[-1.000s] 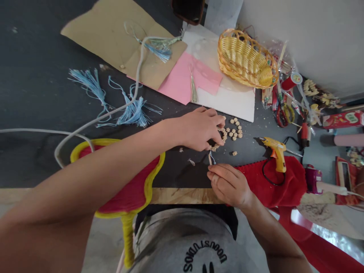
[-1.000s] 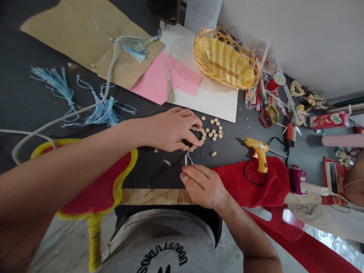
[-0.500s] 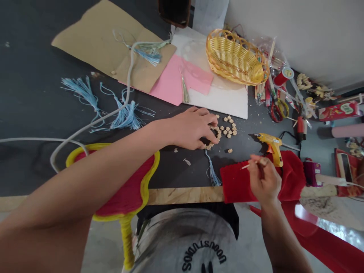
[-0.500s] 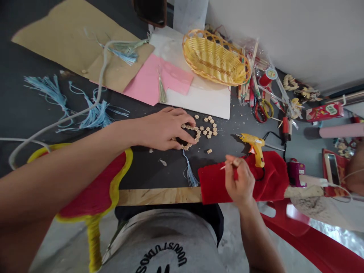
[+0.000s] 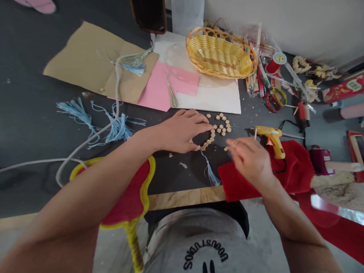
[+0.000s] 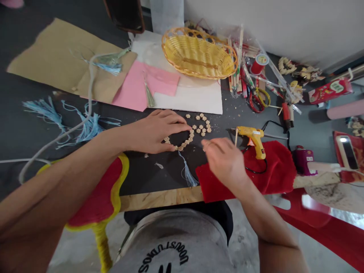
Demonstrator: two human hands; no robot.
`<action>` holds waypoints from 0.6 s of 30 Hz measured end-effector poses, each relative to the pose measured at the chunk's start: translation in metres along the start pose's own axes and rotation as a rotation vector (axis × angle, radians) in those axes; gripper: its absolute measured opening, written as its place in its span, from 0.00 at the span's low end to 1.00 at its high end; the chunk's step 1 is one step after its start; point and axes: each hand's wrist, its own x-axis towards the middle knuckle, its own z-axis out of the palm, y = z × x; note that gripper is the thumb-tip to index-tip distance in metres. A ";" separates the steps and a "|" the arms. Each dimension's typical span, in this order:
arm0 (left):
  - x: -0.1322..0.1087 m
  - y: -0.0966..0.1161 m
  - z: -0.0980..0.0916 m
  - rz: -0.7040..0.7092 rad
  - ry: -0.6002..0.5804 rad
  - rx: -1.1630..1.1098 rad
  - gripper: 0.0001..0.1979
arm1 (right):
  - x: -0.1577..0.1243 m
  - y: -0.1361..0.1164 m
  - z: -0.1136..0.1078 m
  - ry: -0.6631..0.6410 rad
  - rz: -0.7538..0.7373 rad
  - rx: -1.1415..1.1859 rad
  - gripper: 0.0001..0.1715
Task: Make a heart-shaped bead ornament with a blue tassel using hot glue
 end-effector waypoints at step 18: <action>0.001 -0.002 0.004 -0.027 0.032 -0.061 0.37 | 0.023 -0.022 0.037 -0.129 -0.246 0.091 0.15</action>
